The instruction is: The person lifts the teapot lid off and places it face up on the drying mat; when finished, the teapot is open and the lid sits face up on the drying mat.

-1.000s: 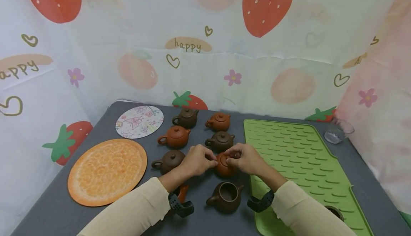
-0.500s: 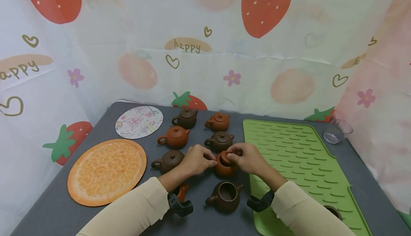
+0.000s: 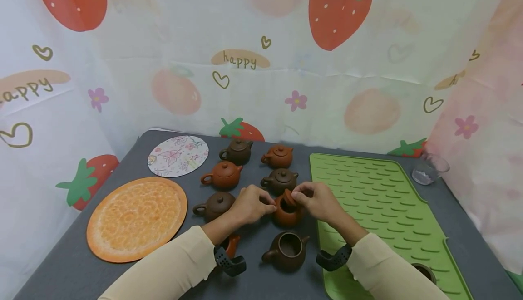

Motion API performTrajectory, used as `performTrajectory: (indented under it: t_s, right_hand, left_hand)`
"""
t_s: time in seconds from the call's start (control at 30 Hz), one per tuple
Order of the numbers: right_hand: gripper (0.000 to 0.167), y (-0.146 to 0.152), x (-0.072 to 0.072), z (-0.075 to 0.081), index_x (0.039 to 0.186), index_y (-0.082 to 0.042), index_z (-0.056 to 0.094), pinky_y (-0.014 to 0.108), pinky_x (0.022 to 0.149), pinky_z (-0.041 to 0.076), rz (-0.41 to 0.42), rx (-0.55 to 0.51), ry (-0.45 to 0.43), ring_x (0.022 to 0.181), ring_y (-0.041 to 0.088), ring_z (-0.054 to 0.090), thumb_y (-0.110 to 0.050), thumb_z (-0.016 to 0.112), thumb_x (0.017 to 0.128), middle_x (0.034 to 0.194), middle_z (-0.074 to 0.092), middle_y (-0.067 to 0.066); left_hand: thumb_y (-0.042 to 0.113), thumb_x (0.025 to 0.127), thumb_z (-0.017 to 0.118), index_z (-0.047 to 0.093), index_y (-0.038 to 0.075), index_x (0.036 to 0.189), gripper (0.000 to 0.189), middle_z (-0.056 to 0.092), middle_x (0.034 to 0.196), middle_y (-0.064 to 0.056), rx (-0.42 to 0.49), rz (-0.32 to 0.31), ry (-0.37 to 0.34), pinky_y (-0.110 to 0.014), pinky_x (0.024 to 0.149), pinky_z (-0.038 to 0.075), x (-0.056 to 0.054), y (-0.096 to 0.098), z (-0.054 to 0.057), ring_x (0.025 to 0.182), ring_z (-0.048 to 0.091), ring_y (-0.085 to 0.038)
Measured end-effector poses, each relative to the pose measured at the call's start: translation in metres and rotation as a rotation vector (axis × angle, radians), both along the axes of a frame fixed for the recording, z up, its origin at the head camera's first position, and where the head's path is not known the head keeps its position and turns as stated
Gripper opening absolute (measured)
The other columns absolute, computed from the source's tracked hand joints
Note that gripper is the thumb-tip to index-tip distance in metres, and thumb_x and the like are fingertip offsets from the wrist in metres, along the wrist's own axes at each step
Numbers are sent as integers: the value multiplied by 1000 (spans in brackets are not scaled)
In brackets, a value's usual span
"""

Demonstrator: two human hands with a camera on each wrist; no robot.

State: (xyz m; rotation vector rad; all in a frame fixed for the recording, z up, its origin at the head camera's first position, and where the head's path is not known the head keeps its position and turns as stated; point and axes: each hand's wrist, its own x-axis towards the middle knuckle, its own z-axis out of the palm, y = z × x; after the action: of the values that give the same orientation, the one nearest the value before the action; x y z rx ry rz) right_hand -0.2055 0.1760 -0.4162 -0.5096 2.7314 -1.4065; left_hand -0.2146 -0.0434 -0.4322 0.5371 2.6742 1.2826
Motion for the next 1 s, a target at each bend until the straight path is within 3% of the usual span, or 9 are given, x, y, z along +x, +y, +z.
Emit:
performTrajectory:
  t_s: [0.33,0.43,0.6,0.7,0.87,1.0]
  right_hand:
    - [15,4,1,-2,97,0,70,49,69,52,-48,-193,-171,74,25,60,-14,63,96,84,65,9]
    - [17,5,3,0,99,2,68,48,72,51,-38,-321,-263,79,25,61,-14,62,97,88,64,11]
    - [13,8,5,3,99,1,63,41,73,50,22,-621,-438,78,24,58,-11,59,98,88,59,12]
    - [11,9,5,3,109,-3,56,37,69,48,61,-745,-508,74,23,56,-7,54,99,86,57,10]
    - [35,12,4,3,138,-5,40,37,69,47,102,-801,-561,72,22,55,-4,40,103,85,54,9]
    - [32,11,4,3,135,-3,40,36,70,48,131,-833,-581,73,21,55,-14,42,105,90,54,8]
  left_hand:
    - [19,86,76,77,20,80,6,62,76,7,6,3,-8,-30,55,45,1,-1,1,65,55,-13]
    - [19,86,76,77,20,80,5,62,75,7,9,1,-6,-30,55,46,2,-1,1,65,55,-13]
    - [18,86,76,77,19,80,6,61,74,7,13,-1,-9,-31,54,45,2,-1,0,64,55,-14]
    - [19,86,76,77,19,80,6,61,74,6,14,3,-16,-31,53,45,2,-1,0,63,55,-14]
    - [19,86,76,77,18,80,5,62,74,6,11,7,-16,-31,54,45,2,0,0,63,56,-14]
    - [18,86,76,77,19,81,5,62,75,7,5,7,-8,-30,55,46,2,0,0,64,55,-13]
